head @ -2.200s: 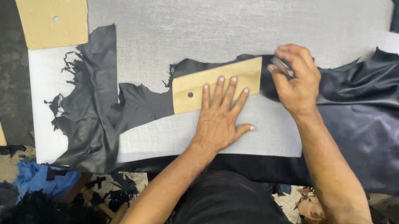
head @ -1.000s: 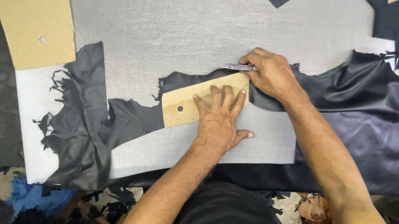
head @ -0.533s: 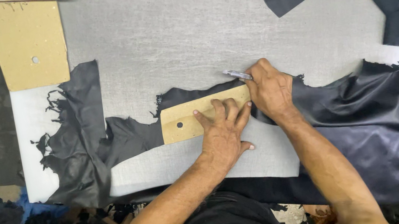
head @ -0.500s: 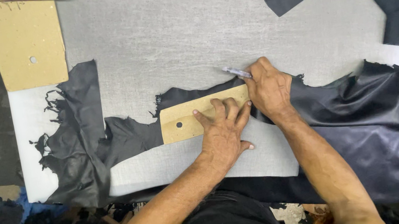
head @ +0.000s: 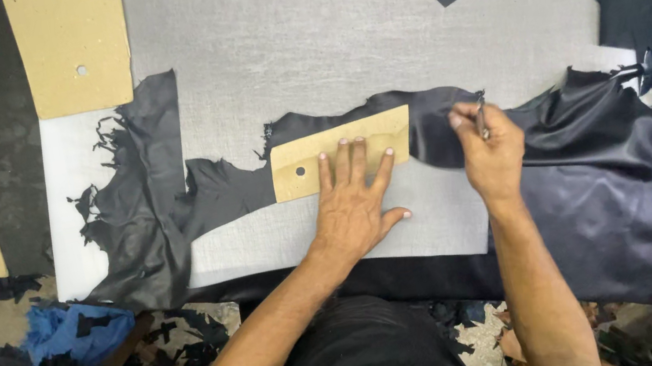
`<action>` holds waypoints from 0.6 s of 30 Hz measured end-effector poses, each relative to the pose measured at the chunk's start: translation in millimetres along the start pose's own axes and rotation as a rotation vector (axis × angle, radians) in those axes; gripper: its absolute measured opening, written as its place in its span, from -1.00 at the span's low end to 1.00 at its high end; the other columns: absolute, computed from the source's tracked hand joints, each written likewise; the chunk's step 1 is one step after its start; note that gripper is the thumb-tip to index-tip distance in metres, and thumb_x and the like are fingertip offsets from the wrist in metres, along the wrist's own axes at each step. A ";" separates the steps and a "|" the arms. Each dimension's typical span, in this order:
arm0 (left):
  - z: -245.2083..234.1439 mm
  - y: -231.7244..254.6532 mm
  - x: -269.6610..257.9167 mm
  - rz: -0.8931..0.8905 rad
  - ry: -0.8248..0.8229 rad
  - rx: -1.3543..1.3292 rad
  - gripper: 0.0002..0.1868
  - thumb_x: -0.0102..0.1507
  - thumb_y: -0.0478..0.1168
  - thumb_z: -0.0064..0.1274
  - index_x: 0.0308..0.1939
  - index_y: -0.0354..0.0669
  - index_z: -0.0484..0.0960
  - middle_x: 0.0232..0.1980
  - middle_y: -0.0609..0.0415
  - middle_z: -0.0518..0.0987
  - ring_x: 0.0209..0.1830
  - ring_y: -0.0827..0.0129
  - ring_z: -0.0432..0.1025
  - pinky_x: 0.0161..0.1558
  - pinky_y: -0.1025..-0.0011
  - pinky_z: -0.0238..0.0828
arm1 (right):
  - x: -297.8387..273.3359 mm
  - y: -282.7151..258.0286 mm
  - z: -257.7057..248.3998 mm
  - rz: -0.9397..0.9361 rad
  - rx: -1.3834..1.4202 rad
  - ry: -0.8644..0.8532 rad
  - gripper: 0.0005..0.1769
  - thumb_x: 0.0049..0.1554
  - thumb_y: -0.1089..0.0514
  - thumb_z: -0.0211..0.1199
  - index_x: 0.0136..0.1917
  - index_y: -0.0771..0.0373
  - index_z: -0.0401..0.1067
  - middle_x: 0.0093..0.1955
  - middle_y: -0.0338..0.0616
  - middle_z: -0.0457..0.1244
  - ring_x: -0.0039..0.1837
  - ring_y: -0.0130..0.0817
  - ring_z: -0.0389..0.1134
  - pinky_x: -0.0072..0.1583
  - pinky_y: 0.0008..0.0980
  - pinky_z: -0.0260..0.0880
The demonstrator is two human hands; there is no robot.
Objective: The person places cardboard templates onto a large sheet of black leather and uses a utility knife to cut around the templates. The person repeatedly repositions templates and cuts multiple leather pieces, then sets the cut pieces aside.
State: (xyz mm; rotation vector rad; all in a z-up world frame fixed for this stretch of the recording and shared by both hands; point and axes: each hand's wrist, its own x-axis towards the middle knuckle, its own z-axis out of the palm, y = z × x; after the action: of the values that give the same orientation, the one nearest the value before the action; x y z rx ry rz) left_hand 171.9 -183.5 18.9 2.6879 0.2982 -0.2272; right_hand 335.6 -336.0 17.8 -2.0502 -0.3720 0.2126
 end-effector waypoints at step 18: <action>53.4 -36.9 -7.8 -0.076 0.139 0.001 0.07 0.19 0.59 -0.19 0.61 0.08 0.12 0.67 -0.25 -0.23 0.66 -0.17 -0.46 0.49 -0.38 -0.63 | -81.1 53.7 -25.7 0.215 0.251 -0.052 -0.51 0.26 0.36 0.17 0.46 0.34 0.34 0.09 -0.17 0.38 -0.11 -0.62 0.21 -0.10 -0.60 0.21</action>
State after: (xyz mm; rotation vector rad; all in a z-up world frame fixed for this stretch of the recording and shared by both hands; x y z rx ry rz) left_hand 149.4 -174.9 -41.9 2.7007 0.4428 -0.0621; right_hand 276.7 -409.7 -17.1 -1.8366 -0.1467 0.4226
